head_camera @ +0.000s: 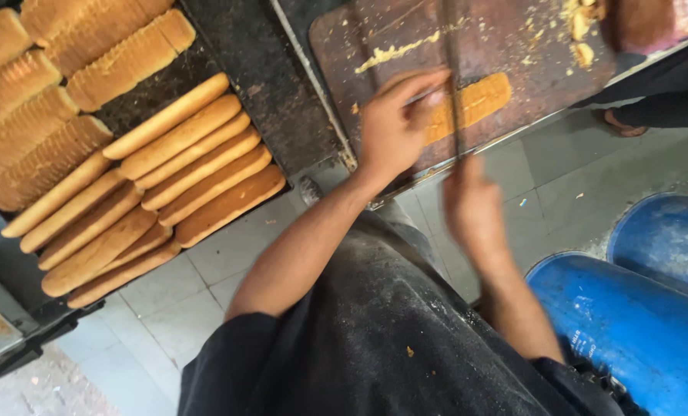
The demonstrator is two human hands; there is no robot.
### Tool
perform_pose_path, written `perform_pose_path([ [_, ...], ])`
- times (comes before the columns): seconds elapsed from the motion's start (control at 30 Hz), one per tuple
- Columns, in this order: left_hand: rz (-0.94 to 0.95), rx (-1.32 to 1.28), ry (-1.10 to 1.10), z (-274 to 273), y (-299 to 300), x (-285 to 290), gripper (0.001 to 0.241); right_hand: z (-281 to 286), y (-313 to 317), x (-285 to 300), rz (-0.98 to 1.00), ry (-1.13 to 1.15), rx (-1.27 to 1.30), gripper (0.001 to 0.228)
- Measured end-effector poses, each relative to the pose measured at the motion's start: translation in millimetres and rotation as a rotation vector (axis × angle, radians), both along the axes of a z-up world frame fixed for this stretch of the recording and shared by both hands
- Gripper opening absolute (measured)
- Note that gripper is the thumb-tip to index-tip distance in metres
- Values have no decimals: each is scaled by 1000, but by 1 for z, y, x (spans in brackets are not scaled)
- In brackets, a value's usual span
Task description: The person uses a long serrated knife to slice long loaves of bread into smaller pieces on a wooden cutting board. They repeatedly pick up loaves, slice them, and arrange the cut pieces on a metal tray.
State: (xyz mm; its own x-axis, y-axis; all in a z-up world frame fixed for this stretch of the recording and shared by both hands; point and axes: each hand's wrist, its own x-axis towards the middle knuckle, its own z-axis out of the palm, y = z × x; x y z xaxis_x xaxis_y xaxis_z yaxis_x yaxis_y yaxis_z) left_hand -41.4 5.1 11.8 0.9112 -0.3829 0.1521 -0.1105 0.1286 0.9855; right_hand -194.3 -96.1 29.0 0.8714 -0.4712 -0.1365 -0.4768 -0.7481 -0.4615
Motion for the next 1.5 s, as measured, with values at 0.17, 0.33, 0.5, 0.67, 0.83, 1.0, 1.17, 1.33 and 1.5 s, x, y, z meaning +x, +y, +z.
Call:
perform_pose_path([
  [0.17, -145, -136, -75, 21, -29, 35, 37, 49, -104, -16, -107, -254, -321, 11],
  [0.33, -70, 409, -76, 17, 28, 21, 46, 32, -156, -16, 65, -294, -381, 9],
  [0.5, -166, 913, -116, 14, 28, -27, 96, -12, -199, 39, 202, -172, -283, 26],
  [0.67, -39, 999, -136, 1, 0, -45, 86, -17, -224, 84, 333, -126, -273, 36],
  [0.83, 39, 1041, -123, -10, -7, -49, 79, 4, -211, 91, 595, -235, -147, 57],
  [1.0, 55, 1044, -110, -12, -13, -47, 69, 6, -182, 102, 834, -66, 50, 76],
  [1.17, 70, 1089, -179, -19, -17, -49, 54, -2, -172, 112, 902, 18, 32, 75],
  [1.33, 31, 1157, -173, -15, -19, -43, 44, 4, -165, 122, 926, -12, 59, 66],
  [1.5, 212, 1139, -319, 3, 14, -32, 34, 21, -124, 139, 908, -15, 10, 63],
])
